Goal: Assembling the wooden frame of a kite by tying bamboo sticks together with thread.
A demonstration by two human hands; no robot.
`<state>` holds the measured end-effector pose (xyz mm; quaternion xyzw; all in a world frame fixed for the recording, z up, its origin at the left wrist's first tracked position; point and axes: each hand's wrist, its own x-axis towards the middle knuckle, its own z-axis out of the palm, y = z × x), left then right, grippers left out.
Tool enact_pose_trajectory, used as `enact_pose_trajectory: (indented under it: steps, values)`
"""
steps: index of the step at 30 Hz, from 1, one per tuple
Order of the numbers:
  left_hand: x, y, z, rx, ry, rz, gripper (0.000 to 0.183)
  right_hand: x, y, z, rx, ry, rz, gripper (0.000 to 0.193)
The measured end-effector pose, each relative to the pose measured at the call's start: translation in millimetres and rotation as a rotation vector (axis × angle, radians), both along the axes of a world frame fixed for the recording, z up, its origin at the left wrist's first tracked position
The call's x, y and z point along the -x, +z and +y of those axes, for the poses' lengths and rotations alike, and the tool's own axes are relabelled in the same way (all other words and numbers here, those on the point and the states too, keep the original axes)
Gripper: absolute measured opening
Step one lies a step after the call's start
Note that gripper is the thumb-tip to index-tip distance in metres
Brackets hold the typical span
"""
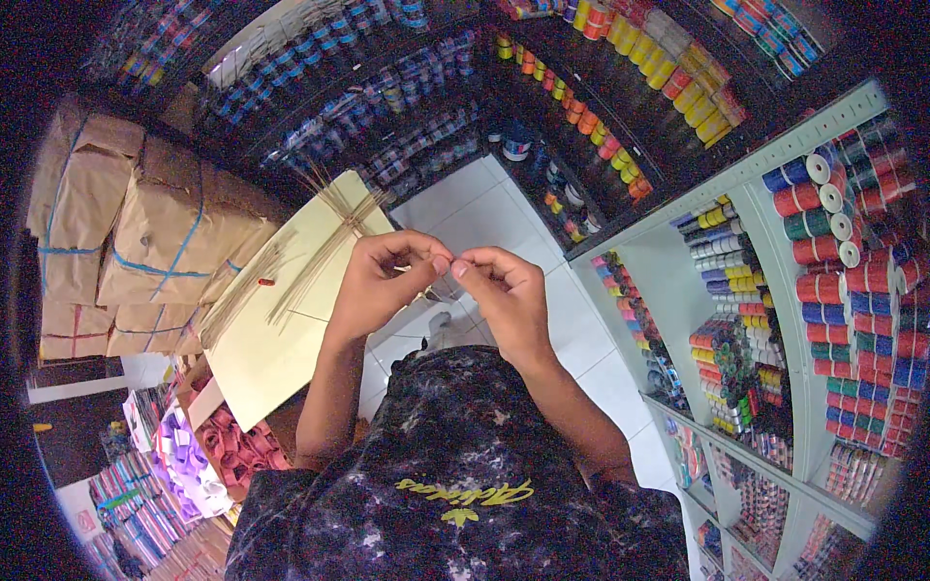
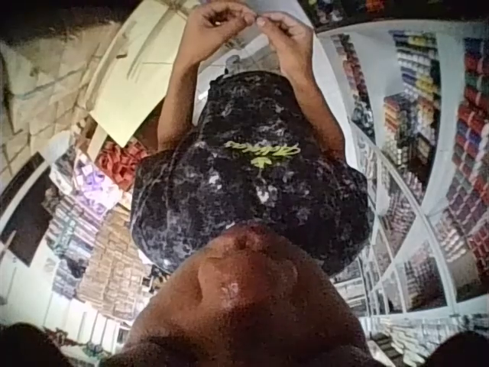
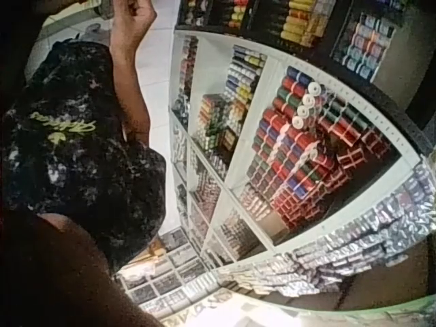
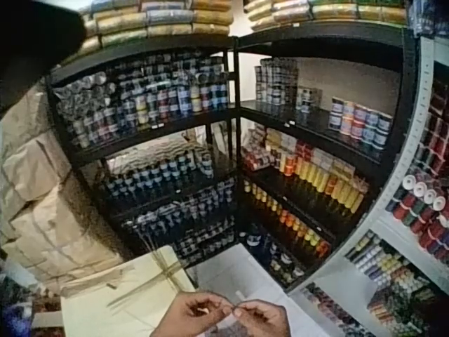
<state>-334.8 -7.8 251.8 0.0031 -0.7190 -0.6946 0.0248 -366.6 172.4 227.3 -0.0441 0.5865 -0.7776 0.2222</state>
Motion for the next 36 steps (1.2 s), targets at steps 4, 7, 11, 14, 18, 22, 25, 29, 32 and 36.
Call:
enact_pose_trajectory:
  steps: [4, 7, 11, 14, 18, 22, 25, 29, 32, 36]
  values:
    - [0, -2, 1, 0.031, 0.017, 0.014, 0.009, 0, -1, 0, 0.06, 0.008, -0.083, 0.014]
    - [0, -1, 2, 0.039, -0.001, 0.012, 0.009, 0, -4, 1, 0.163, 0.008, -0.175, 0.012]
    - [-1, 0, 4, 0.017, -0.004, -0.035, 0.009, 0, -7, 0, 0.191, -0.038, -0.188, 0.009]
    - [-2, 0, 4, -0.048, 0.006, -0.039, 0.012, 0, -9, 0, 0.257, -0.013, -0.144, 0.007]
    - [-1, 2, 3, -0.069, -0.033, -0.057, 0.015, 1, -11, 2, 0.283, 0.027, -0.152, 0.007]
    - [0, 2, 2, -0.099, -0.073, -0.013, 0.018, 1, -13, 1, 0.314, 0.07, -0.155, 0.009]
    - [0, 6, 0, -0.037, -0.099, -0.026, 0.017, 2, -10, 1, 0.289, 0.077, -0.187, 0.01]
    - [-2, 3, 1, -0.001, -0.083, 0.007, 0.013, 2, -5, 2, 0.251, 0.109, -0.212, 0.01]
    - [-1, 5, -1, 0.031, -0.09, -0.036, 0.012, 2, -8, 3, 0.281, 0.103, -0.224, 0.01]
    - [-2, 4, 0, 0.049, -0.077, -0.058, 0.011, 2, -9, 4, 0.28, 0.108, -0.208, 0.01]
